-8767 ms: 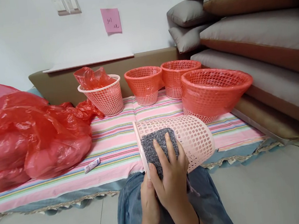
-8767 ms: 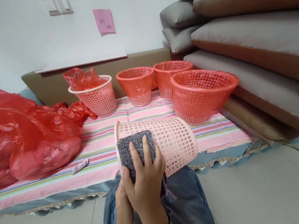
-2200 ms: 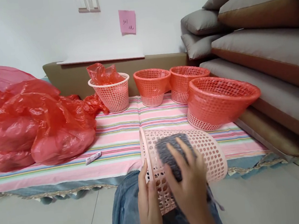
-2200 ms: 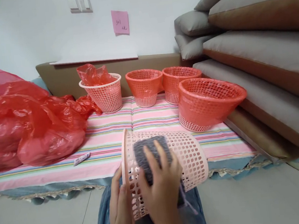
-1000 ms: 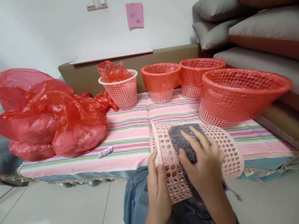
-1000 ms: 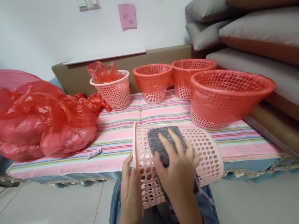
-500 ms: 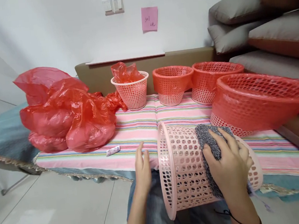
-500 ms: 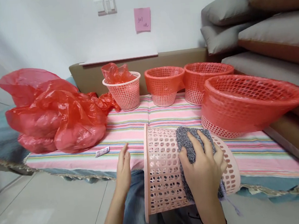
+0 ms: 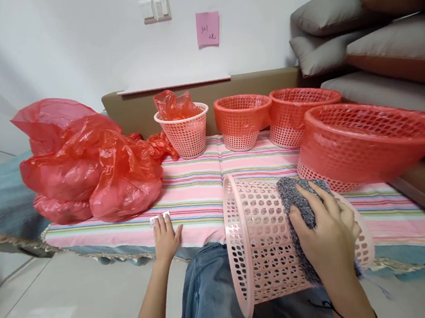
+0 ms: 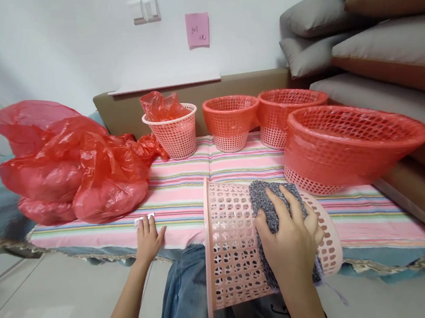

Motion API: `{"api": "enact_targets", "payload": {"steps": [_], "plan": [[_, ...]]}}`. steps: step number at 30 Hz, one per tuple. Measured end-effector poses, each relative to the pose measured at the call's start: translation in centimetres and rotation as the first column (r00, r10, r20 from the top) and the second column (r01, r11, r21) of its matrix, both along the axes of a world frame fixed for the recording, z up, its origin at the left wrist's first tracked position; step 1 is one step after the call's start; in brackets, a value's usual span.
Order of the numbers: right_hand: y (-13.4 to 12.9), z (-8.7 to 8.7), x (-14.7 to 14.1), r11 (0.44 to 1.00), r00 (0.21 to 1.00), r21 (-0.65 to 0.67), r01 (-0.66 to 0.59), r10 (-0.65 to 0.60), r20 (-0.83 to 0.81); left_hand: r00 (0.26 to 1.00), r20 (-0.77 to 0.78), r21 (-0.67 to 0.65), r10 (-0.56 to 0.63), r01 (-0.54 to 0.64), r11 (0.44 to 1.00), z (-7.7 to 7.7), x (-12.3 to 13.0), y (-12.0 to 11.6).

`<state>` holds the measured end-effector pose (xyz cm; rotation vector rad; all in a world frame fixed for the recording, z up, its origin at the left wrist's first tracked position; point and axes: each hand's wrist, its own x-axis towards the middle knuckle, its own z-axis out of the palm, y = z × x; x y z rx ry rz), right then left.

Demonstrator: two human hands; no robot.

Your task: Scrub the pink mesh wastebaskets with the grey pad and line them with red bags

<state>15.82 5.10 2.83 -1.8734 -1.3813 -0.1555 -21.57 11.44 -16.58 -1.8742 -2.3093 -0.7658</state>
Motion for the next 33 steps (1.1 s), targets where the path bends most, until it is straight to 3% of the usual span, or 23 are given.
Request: {"api": "enact_targets", "payload": {"steps": [4, 11, 19, 33], "plan": [[0.0, 0.0, 0.0, 1.000, 1.000, 0.007, 0.005, -0.005, 0.005, 0.997, -0.071, -0.073, -0.018, 0.013, 0.997, -0.3, -0.4, -0.2], [-0.2, -0.1, -0.1, 1.000, 1.000, -0.006, 0.002, -0.002, 0.020, 0.989, -0.136, -0.178, -0.058, 0.033, 0.983, 1.5, -1.9, -0.6], [-0.5, -0.4, 0.2, 1.000, 0.999, -0.011, 0.005, -0.005, 0.044, 0.979, -0.187, -0.172, 0.079, -0.112, 0.979, 1.5, -1.2, -1.3], [-0.3, -0.2, 0.0, 1.000, 0.999, 0.003, 0.000, 0.000, 0.046, 0.979, -0.168, -0.218, 0.113, -0.149, 0.965, 1.9, -1.1, -1.3]]}}
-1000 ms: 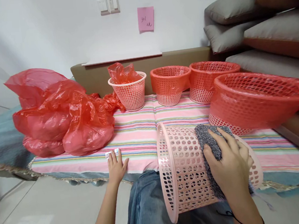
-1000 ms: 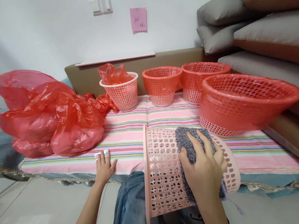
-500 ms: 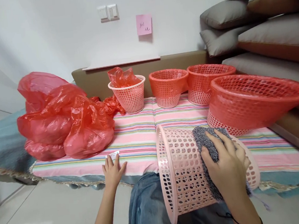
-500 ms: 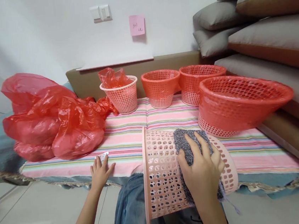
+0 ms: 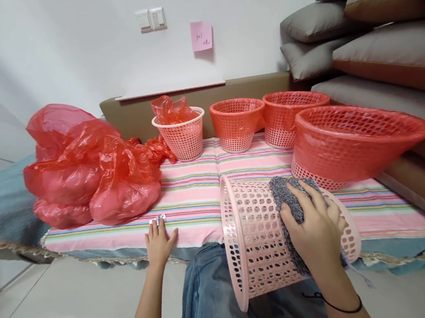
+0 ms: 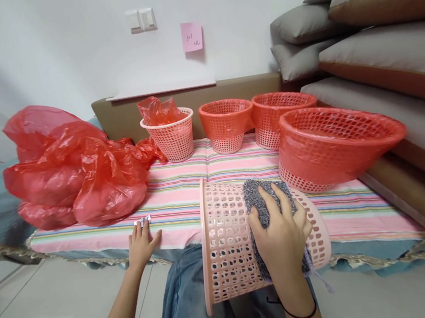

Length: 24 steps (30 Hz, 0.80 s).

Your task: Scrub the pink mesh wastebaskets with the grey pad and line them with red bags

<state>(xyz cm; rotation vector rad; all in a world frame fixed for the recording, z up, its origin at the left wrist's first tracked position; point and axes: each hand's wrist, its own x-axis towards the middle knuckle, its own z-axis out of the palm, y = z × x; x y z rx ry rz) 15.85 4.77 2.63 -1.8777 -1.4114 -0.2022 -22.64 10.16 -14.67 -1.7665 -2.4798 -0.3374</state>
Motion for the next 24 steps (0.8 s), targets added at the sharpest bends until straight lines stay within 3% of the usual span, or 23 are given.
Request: {"api": "enact_targets", "payload": {"steps": [14, 24], "plan": [[-0.3, 0.0, 0.0, 1.000, 1.000, -0.001, -0.001, 0.001, 0.027, 0.996, 0.092, -0.038, -0.015, 0.018, 0.999, 1.2, 0.3, -0.2], [-0.2, 0.0, 0.0, 1.000, 1.000, 0.008, 0.002, -0.002, 0.018, 0.959, 0.282, 0.024, 0.026, -0.034, 0.999, 2.5, 3.6, 0.1]]}}
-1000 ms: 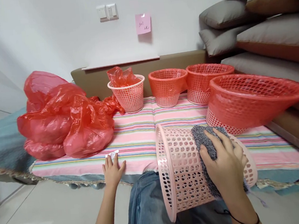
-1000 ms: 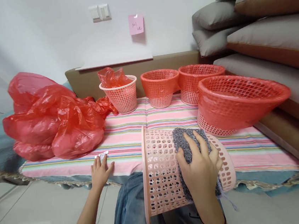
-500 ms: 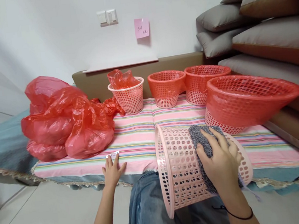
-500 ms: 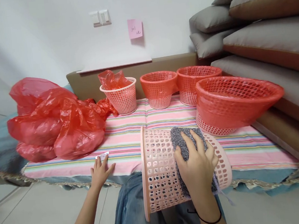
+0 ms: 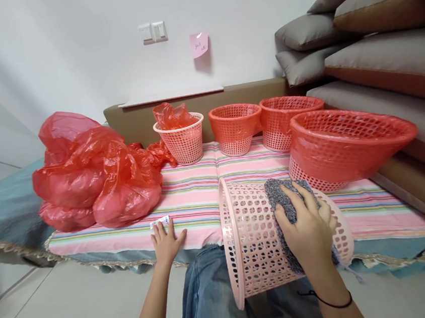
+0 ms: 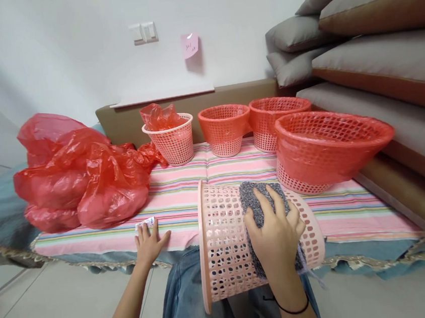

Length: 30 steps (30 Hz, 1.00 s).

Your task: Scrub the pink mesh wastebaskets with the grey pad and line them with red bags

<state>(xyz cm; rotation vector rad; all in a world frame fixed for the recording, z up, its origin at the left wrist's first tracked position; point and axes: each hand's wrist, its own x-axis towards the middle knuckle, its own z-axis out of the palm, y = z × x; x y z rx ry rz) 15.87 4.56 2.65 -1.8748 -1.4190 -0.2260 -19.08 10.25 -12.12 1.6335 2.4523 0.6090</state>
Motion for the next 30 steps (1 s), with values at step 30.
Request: {"api": "enact_targets", "payload": {"steps": [30], "plan": [[-2.3, 2.0, -6.5, 0.958, 0.965, 0.111, -0.264, 0.262, 0.032, 0.482, 0.798, 0.438, -0.362, -0.051, 0.898, 14.3, 20.9, -10.1]]}}
